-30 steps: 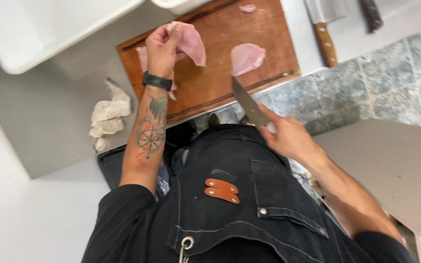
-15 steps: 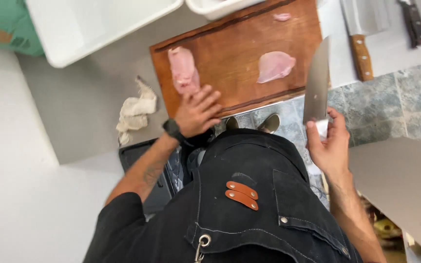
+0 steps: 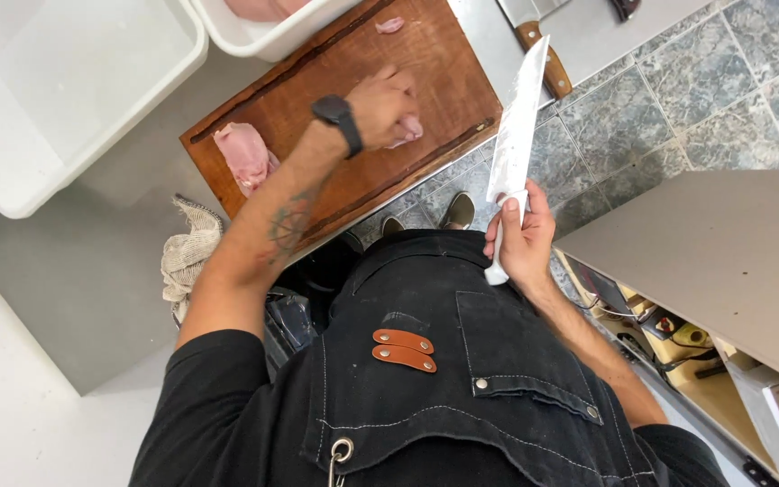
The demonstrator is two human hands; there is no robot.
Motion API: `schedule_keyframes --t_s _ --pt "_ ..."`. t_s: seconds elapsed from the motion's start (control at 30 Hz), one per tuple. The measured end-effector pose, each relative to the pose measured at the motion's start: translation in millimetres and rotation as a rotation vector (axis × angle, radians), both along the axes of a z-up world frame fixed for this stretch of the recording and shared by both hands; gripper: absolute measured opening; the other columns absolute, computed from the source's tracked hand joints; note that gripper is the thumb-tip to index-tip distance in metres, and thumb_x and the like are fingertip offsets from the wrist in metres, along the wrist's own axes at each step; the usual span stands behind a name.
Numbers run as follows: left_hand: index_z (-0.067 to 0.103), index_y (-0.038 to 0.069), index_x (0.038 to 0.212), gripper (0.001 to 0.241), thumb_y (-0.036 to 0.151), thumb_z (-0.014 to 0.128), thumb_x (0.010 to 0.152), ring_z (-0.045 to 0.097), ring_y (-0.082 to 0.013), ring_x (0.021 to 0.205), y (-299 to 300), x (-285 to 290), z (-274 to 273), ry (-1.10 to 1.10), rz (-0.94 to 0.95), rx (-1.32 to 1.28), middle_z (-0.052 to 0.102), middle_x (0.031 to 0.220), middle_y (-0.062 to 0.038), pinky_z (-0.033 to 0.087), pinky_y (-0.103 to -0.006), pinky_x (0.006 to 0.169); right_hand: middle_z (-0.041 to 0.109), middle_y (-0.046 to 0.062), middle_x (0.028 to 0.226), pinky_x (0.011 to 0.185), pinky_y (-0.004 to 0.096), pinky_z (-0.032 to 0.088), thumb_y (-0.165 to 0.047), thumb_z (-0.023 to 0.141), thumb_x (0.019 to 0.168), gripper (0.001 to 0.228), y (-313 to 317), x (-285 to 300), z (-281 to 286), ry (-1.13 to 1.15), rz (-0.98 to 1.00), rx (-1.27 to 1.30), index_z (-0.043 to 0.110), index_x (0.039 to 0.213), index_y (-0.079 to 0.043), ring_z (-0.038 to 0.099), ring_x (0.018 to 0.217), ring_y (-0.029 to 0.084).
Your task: Slicing raw chicken breasts into thin fillets using a kitchen knife on a wooden cutting board.
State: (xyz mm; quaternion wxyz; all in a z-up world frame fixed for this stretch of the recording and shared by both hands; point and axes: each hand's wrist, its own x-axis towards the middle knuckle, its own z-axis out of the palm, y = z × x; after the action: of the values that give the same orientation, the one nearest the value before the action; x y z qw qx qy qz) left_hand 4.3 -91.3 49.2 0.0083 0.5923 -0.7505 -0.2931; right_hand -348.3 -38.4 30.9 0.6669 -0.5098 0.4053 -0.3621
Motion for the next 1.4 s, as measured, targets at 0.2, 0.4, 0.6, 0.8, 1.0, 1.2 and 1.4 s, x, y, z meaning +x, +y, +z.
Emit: schedule_keyframes --t_s 0.2,0.4,0.6,0.8,1.0,1.2,1.4 --pt "0.078 0.013 0.112 0.021 0.031 0.078 0.101 0.070 -0.0149 0.092 43 -5 72 0.555 0.450 -0.052 0.079 0.109 -0.002 0.056 -0.0329 0.076 0.063 0.011 0.076 0.040 0.025 0.056 -0.030 0.060 0.114 0.059 -13 6 5 0.085 0.039 -0.090 0.044 0.165 -0.006 0.060 0.047 0.013" --pt "0.057 0.006 0.148 0.074 0.048 0.080 0.091 0.060 -0.0345 0.107 80 -10 -56 -0.031 0.719 -0.417 0.067 0.126 -0.016 0.047 -0.0495 0.091 0.065 0.004 0.070 0.039 0.027 0.060 -0.038 0.057 0.116 0.071 -26 59 -16 0.205 0.278 -0.167 0.023 0.174 -0.017 0.063 0.046 0.012" --pt "0.042 0.007 0.164 0.071 0.053 0.015 0.117 0.034 -0.0398 0.162 84 -21 -59 -0.078 0.642 -0.475 0.040 0.173 -0.021 0.027 -0.0623 0.134 0.060 0.006 0.062 0.039 0.031 0.058 -0.033 0.063 0.110 0.065 -8 102 -3 0.358 0.232 0.047 0.039 0.170 -0.023 0.055 0.042 0.013" --pt "0.019 -0.004 0.174 0.073 0.046 0.017 0.120 0.012 -0.0375 0.172 82 -21 -59 -0.176 0.330 -0.430 0.013 0.182 -0.022 0.011 -0.0534 0.143 0.079 0.003 0.078 0.042 0.030 0.060 -0.033 0.063 0.110 0.064 -3 122 -1 0.407 0.162 -0.042 0.040 0.169 -0.021 0.060 0.041 0.011" --pt "0.011 -0.003 0.175 0.072 0.045 0.024 0.123 0.007 -0.0378 0.174 81 -18 -71 -0.184 0.326 -0.413 0.006 0.184 -0.022 0.009 -0.0530 0.146 0.078 0.002 0.138 0.059 0.025 0.052 -0.035 0.065 0.108 0.063 4 110 -15 0.468 0.211 -0.126 0.045 0.166 -0.021 0.054 0.067 0.002" --pt "0.008 -0.002 0.176 0.075 0.049 0.020 0.122 0.004 -0.0378 0.174 79 -15 -70 -0.187 0.330 -0.375 0.003 0.185 -0.021 0.007 -0.0539 0.146 0.063 -0.008 0.069 0.053 0.026 0.043 -0.039 0.066 0.109 0.065 11 98 -9 0.542 0.310 -0.116 0.046 0.169 -0.023 0.043 0.055 0.005" --pt "0.007 -0.003 0.177 0.074 0.044 0.026 0.123 0.000 -0.0380 0.174 78 -13 -64 -0.207 0.310 -0.332 -0.002 0.184 -0.022 0.004 -0.0535 0.146 0.060 0.009 0.161 0.068 0.027 0.056 -0.038 0.065 0.108 0.064 12 88 -19 0.522 0.359 -0.223 0.046 0.165 -0.018 0.069 0.087 0.008"
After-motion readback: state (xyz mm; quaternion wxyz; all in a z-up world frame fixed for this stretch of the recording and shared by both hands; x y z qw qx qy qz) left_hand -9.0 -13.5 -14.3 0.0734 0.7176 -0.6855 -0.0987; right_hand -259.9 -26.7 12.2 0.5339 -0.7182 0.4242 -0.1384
